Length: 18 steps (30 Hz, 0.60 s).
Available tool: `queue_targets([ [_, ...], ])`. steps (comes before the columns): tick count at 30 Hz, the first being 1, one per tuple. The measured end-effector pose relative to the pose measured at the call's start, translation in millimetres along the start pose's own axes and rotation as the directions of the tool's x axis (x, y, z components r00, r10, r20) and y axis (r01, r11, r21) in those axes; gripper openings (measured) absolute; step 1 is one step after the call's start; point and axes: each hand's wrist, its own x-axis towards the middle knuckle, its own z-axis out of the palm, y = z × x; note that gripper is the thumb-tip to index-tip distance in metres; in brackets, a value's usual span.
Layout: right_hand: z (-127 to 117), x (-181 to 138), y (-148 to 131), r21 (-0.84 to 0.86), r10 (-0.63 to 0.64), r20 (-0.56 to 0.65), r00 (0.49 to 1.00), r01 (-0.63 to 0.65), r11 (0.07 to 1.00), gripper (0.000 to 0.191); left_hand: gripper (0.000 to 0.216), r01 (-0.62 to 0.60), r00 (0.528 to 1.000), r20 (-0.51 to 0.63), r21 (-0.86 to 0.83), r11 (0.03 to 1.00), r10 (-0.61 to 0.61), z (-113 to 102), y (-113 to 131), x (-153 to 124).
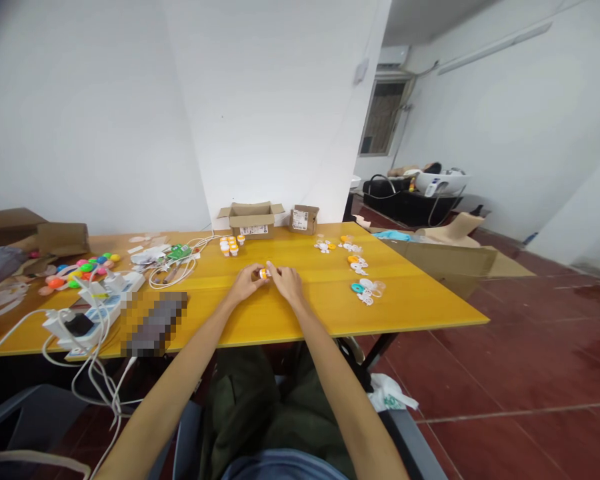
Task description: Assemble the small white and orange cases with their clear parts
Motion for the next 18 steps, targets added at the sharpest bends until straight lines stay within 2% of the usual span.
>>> queue_targets([
  [3,-1.6,1.1,-0.1,0.044,0.028,0.011,1.000,-0.029,0.999,0.055,0.022,-0.013,1.000,-0.018,-0.057,0.998,0.012,-0.4,-1.2,1.7],
  [6,-2.4,2.3,0.5,0.091,0.047,0.032,0.998,-0.050,0.995,0.058,0.023,0.026,1.000,0.001,-0.133,0.991,-0.026,-0.6,-1.7,3.2],
  [10,-0.2,3.7,3.2,0.176,-0.004,0.039,0.999,-0.003,0.984,0.064,0.031,0.126,0.991,0.074,-0.248,0.960,-0.111,-1.1,-0.9,4.7],
  [13,3.1,4.7,5.4,0.236,-0.047,0.039,0.998,0.036,0.971,0.068,0.036,0.152,0.988,0.082,-0.310,0.939,-0.133,-2.2,-0.5,5.6],
  [18,6.8,5.9,6.8,0.313,-0.125,0.040,0.991,0.107,0.944,0.061,0.038,0.183,0.983,0.076,-0.331,0.926,-0.167,-5.6,0.6,4.7],
])
